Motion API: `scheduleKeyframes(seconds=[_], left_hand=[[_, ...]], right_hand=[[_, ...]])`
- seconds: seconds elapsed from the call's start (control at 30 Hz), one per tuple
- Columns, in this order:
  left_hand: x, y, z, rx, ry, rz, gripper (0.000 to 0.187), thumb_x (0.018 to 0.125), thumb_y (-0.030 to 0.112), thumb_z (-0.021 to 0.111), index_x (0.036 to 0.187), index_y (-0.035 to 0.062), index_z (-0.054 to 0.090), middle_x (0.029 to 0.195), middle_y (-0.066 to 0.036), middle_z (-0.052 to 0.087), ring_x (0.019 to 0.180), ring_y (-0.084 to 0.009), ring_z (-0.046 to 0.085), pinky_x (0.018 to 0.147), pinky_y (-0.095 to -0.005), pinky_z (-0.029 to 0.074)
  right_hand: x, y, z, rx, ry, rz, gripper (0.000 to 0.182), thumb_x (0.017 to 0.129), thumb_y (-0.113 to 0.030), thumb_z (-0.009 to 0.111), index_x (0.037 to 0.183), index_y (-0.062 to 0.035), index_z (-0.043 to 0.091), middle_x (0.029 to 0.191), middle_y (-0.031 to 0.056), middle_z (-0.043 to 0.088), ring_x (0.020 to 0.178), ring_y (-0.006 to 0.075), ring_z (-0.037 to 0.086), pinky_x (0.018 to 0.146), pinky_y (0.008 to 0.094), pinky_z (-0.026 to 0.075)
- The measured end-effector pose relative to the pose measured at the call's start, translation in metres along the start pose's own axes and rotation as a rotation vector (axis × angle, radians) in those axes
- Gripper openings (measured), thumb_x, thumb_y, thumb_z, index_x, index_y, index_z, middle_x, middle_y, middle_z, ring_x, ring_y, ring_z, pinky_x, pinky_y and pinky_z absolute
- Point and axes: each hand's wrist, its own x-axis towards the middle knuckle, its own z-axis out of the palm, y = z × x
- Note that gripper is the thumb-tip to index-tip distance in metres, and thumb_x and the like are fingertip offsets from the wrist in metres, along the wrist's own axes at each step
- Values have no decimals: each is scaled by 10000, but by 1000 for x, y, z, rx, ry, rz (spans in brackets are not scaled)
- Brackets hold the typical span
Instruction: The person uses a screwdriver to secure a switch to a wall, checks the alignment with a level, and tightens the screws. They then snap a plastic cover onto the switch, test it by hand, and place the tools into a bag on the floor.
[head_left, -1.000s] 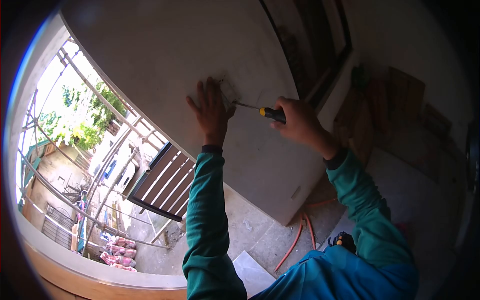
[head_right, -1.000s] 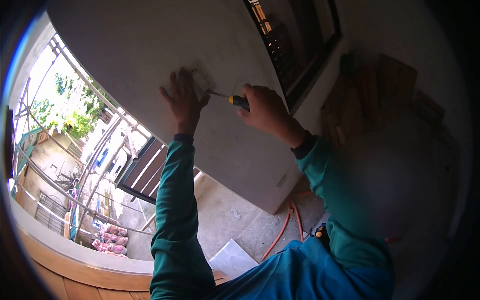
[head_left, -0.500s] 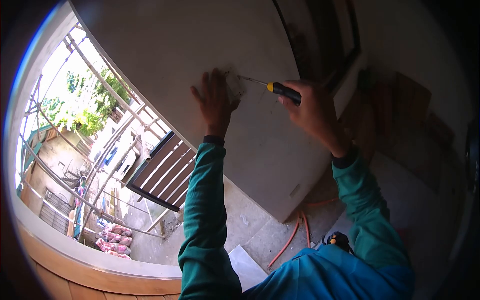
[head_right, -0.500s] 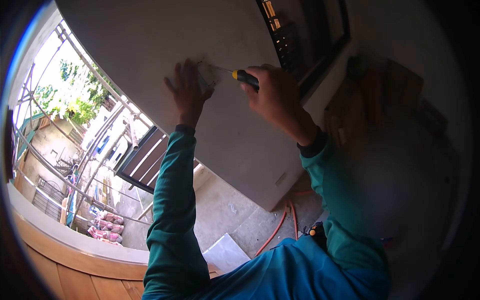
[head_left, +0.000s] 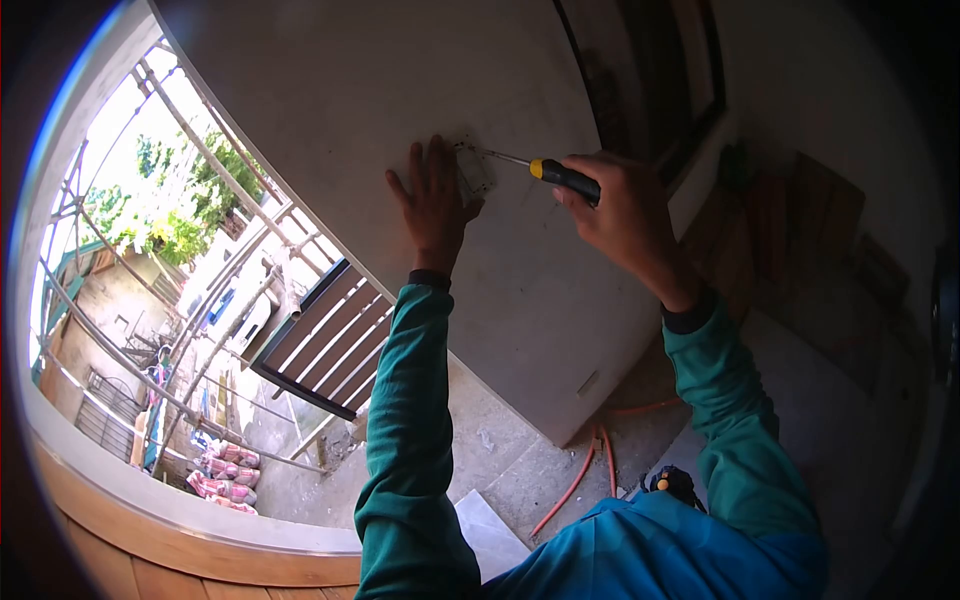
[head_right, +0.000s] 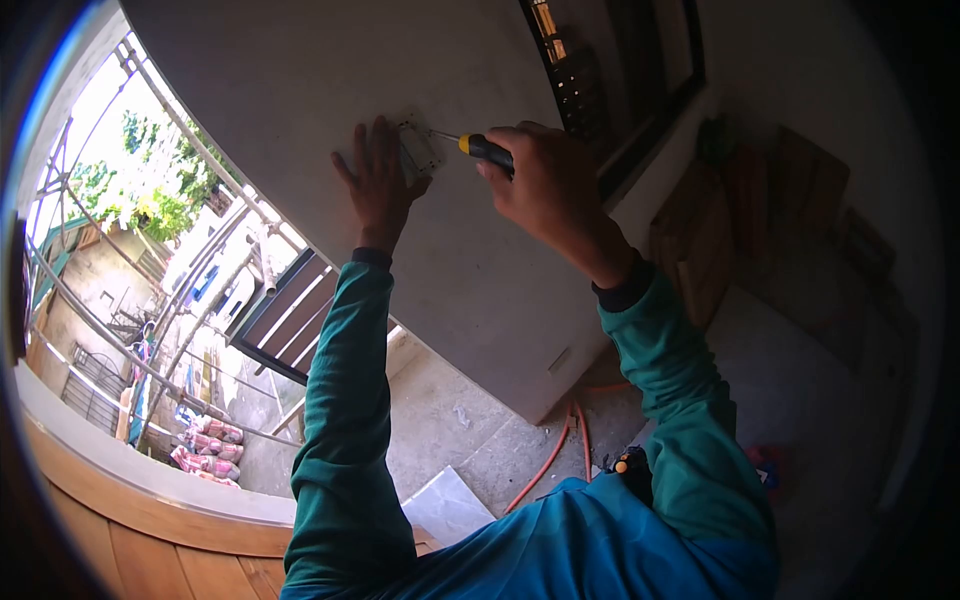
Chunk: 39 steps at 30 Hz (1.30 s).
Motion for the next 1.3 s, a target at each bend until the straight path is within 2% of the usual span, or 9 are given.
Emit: scheduleKeyframes(seconds=[0.57,0.63,0.77,0.87,0.97,1.03,1.17,1.23,1.3], left_hand=[[0,1,-4,-14,10,-8,1049,591,640,742,1437,160,348,1501,-23,278,1417,-262,199,1084,-655,138],[0,1,-4,16,17,4,1055,606,662,722,1438,142,336,1501,-33,272,1412,-270,196,1071,-649,143],[-2,-1,-2,-6,25,7,1053,613,658,721,1438,130,334,1505,-36,268,1415,-271,188,1076,-642,145],[-3,-1,-1,-24,36,15,1046,622,645,721,1438,120,333,1509,-40,264,1419,-273,181,1076,-636,150],[-2,-1,-2,-25,34,22,1039,629,629,725,1441,116,329,1511,-49,260,1421,-277,176,1073,-633,156],[-2,1,-2,-65,38,11,1033,618,592,756,1434,116,337,1508,-66,262,1420,-286,177,1074,-624,160],[2,0,-4,-99,54,-41,1011,581,570,794,1410,158,387,1489,-70,292,1414,-281,206,1099,-596,153],[1,-1,-3,-164,25,-44,1030,590,530,805,1420,126,348,1498,-86,270,1418,-302,179,1084,-606,160],[1,-1,-4,-178,33,-36,1029,592,525,806,1422,128,344,1498,-85,270,1418,-303,178,1087,-607,155]], right_hand=[[6,-3,2,-8,-3,-4,196,750,-148,739,879,-30,649,792,128,640,728,291,650,638,369,509],[10,-6,-1,-37,-107,137,199,753,-151,740,852,-14,635,798,136,640,720,292,650,636,376,507],[19,2,-7,71,-111,31,232,747,-162,746,841,-2,607,792,153,636,733,304,647,644,381,507],[26,-7,-11,-47,-190,40,281,737,-165,751,877,-8,564,800,161,629,749,319,642,662,396,507],[28,-11,-10,-177,-223,154,295,726,-148,752,881,-9,544,773,177,614,751,329,638,650,403,507],[27,-6,-11,-28,-135,-31,304,746,-178,745,885,-6,538,796,198,618,752,349,639,630,414,512],[38,-5,-11,-157,-121,-139,322,749,-193,745,900,0,535,840,202,602,742,365,635,626,419,519],[45,-15,-13,-214,-340,187,347,759,-203,737,940,1,523,889,203,594,755,365,640,640,423,525],[41,-11,-13,-181,-282,131,358,755,-214,742,941,2,526,883,203,599,755,358,644,634,423,525]])
